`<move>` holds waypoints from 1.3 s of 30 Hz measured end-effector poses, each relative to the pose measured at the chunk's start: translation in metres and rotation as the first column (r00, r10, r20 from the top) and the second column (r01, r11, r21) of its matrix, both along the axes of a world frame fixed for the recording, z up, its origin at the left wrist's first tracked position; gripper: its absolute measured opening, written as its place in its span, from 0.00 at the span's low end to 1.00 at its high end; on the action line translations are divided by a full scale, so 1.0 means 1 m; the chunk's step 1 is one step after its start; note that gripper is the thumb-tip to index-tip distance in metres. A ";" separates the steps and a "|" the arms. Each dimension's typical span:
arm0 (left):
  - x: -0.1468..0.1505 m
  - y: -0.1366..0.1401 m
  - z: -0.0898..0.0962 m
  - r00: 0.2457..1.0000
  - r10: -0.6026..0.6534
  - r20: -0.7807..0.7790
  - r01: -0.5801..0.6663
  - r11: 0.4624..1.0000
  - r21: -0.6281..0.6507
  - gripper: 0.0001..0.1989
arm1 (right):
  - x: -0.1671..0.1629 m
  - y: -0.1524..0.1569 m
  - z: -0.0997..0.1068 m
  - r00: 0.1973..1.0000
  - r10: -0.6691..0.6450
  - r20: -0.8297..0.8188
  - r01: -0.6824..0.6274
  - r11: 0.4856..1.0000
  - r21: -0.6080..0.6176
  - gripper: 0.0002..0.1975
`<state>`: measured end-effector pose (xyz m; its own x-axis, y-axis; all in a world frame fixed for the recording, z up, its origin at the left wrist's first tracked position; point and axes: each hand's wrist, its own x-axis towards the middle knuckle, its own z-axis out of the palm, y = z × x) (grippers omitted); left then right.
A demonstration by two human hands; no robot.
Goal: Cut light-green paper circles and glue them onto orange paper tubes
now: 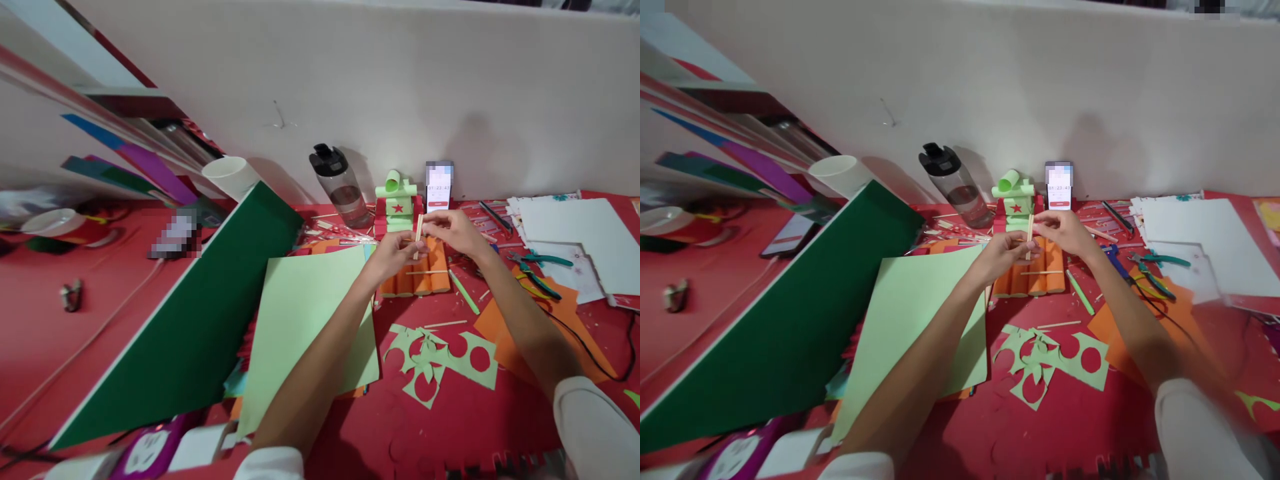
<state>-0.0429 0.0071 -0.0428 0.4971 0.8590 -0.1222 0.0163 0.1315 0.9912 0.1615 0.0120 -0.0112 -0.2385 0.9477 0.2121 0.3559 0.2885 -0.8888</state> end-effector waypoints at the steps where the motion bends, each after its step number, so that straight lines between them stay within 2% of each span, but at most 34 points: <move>1: -0.001 0.000 0.000 1.000 0.002 0.006 -0.002 1.000 0.000 0.25 | 0.006 -0.002 0.007 0.999 -0.016 0.028 0.016 1.000 0.020 0.16; 4: -0.003 0.001 0.000 1.000 0.000 0.030 0.000 1.000 0.000 0.25 | 0.022 -0.016 0.034 0.987 -0.060 0.150 0.051 0.997 0.059 0.18; 7: -0.003 0.002 -0.001 0.999 -0.012 0.035 0.012 1.000 0.005 0.24 | 0.033 -0.033 0.065 0.944 -0.074 0.321 0.061 0.997 0.049 0.16; 10: -0.002 0.002 -0.003 0.999 -0.008 0.032 0.008 1.000 -0.007 0.22 | 0.043 -0.044 0.086 0.829 -0.003 0.559 0.018 1.000 -0.022 0.16; 14: 0.000 0.001 -0.005 1.000 -0.012 0.029 0.012 1.000 -0.018 0.21 | 0.072 -0.052 0.087 0.569 0.032 0.822 0.090 0.991 -0.101 0.18; 17: 0.001 0.001 -0.005 0.999 -0.022 0.032 0.023 0.999 -0.026 0.20 | 0.103 -0.066 0.070 0.459 0.056 0.887 0.206 0.964 -0.167 0.17; 20: 0.004 -0.001 -0.005 0.999 -0.034 0.027 0.035 0.999 -0.028 0.20 | 0.130 -0.091 0.047 0.473 0.177 0.863 0.191 0.936 -0.297 0.15; 23: 0.007 -0.002 -0.007 0.998 -0.050 0.032 0.051 0.998 -0.030 0.21 | 0.146 -0.121 0.025 0.497 0.216 0.840 0.168 0.926 -0.337 0.13; 25: 0.008 -0.002 -0.008 0.998 -0.055 0.037 0.057 0.998 -0.039 0.21 | 0.151 -0.139 0.012 0.527 0.158 0.835 0.152 0.949 -0.276 0.16; 28: 0.009 -0.003 -0.010 0.997 -0.057 0.043 0.059 0.997 -0.047 0.22 | 0.155 -0.159 0.000 0.517 0.091 0.851 0.137 0.973 -0.187 0.21; 34: 0.008 -0.002 -0.008 0.998 -0.043 0.041 0.045 0.998 -0.038 0.22 | 0.154 -0.175 -0.007 0.532 0.073 0.844 0.118 0.980 -0.159 0.18; 39: 0.007 -0.003 -0.005 0.998 -0.047 0.033 0.048 0.999 -0.014 0.22 | 0.143 -0.165 0.007 0.515 -0.036 0.856 0.162 0.985 -0.056 0.18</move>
<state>-0.0363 0.0042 -0.0478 0.5413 0.8325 -0.1179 -0.0091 0.1461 0.9892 0.3049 -0.1535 -0.0040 -0.1475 0.9778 -0.1487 0.9782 0.1220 -0.1679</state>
